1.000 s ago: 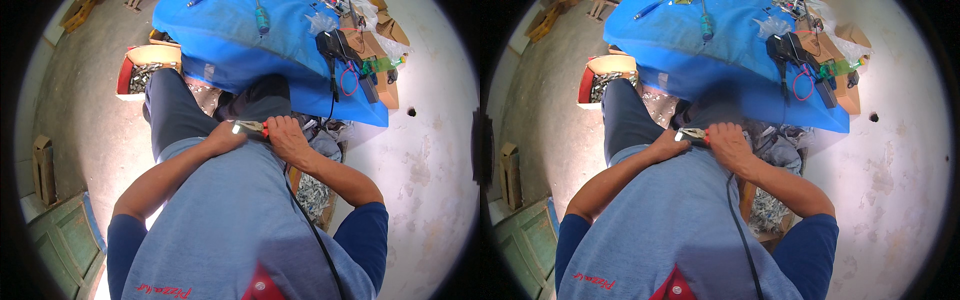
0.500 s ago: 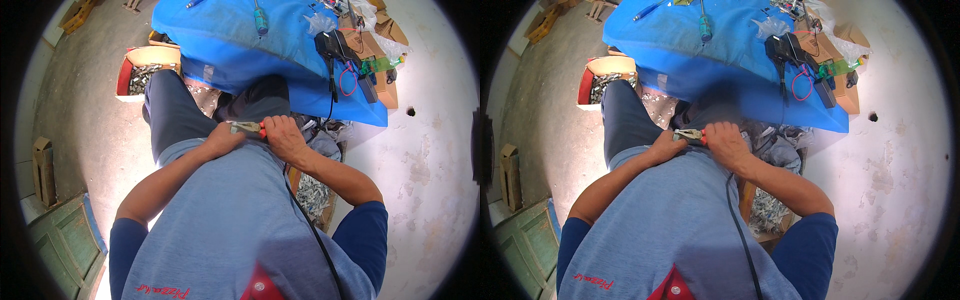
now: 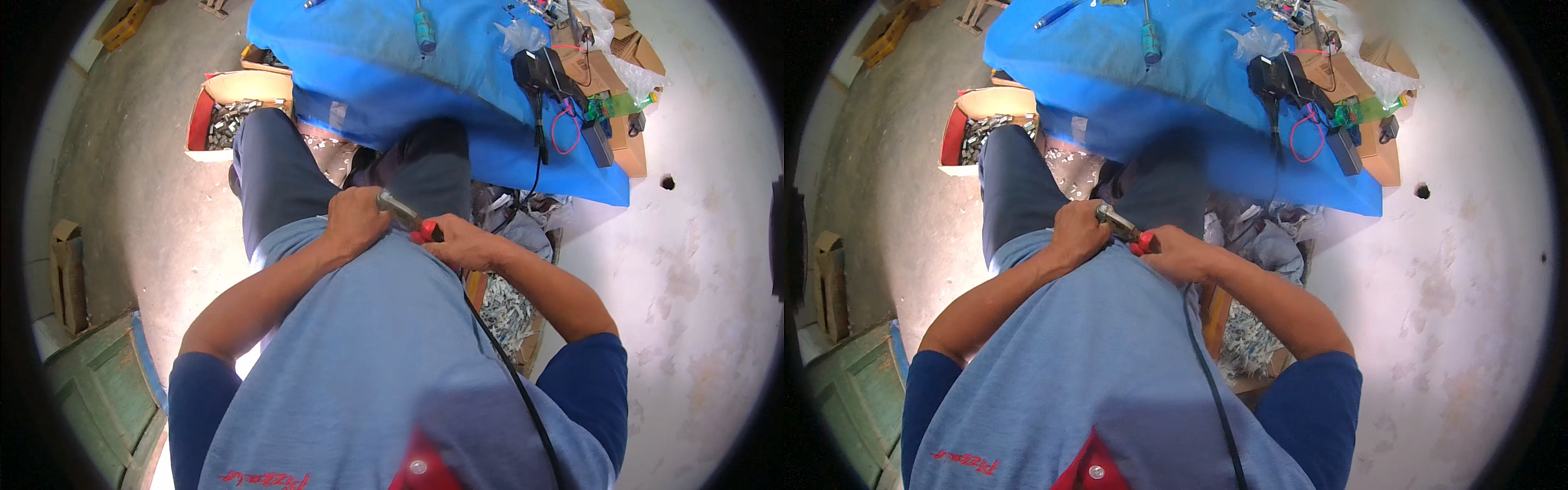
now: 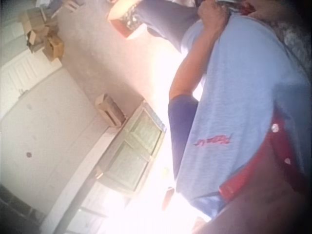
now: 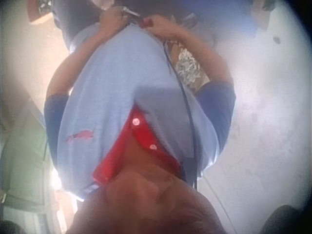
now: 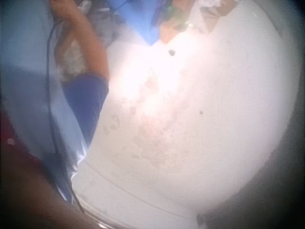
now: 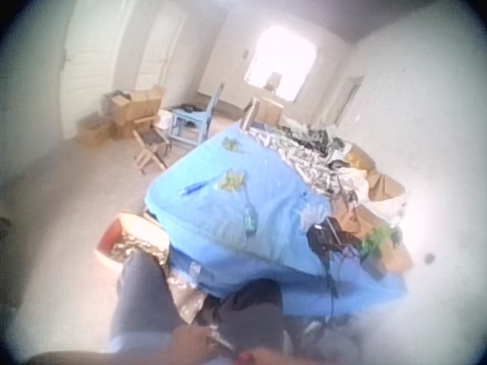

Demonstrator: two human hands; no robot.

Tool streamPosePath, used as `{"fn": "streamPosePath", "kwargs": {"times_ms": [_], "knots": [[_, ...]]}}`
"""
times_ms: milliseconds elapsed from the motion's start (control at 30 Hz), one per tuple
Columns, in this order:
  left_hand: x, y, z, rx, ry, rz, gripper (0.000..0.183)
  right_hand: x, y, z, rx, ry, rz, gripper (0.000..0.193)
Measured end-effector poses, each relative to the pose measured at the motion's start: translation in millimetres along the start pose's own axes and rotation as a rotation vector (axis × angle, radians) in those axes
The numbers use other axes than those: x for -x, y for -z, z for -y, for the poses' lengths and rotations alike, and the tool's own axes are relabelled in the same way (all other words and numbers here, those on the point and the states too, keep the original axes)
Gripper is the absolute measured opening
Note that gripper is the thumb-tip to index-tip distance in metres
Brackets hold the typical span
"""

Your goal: The person uses pliers to manipulate and squeeze a metal cylindrical component while holding it in their hands. They repeatedly adjust the tool to secure parts of the component before placing it down on a work table.

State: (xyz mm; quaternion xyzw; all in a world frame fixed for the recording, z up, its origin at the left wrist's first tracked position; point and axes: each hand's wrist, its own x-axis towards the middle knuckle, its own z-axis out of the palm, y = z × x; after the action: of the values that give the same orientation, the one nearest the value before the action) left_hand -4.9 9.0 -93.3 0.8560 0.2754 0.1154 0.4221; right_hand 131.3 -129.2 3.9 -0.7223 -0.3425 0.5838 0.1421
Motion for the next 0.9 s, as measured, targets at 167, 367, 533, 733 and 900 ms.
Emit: {"fn": "streamPosePath", "kwargs": {"times_ms": [167,367,533,733,900], "knots": [[0.0,-7.1,1.9,0.042,-0.102,0.062,0.018,0.2,8.7,-2.4,-0.020,0.142,0.181,0.032],[-3.4,-5.3,0.5,0.270,0.141,0.102,0.029,15.4,24.5,38.2,-0.584,0.328,0.004,0.029],[-4.0,-6.6,2.5,0.284,0.108,0.067,0.040,9.3,23.8,-16.2,-0.360,0.248,-0.296,0.027],[-6.0,-1.1,-3.5,0.247,0.200,0.159,0.031,19.4,0.5,-24.3,0.247,0.136,-0.450,0.033],[-5.3,1.6,-6.0,0.194,0.217,0.156,0.032,13.0,-14.0,-15.1,0.797,0.189,-0.665,0.042]]}}
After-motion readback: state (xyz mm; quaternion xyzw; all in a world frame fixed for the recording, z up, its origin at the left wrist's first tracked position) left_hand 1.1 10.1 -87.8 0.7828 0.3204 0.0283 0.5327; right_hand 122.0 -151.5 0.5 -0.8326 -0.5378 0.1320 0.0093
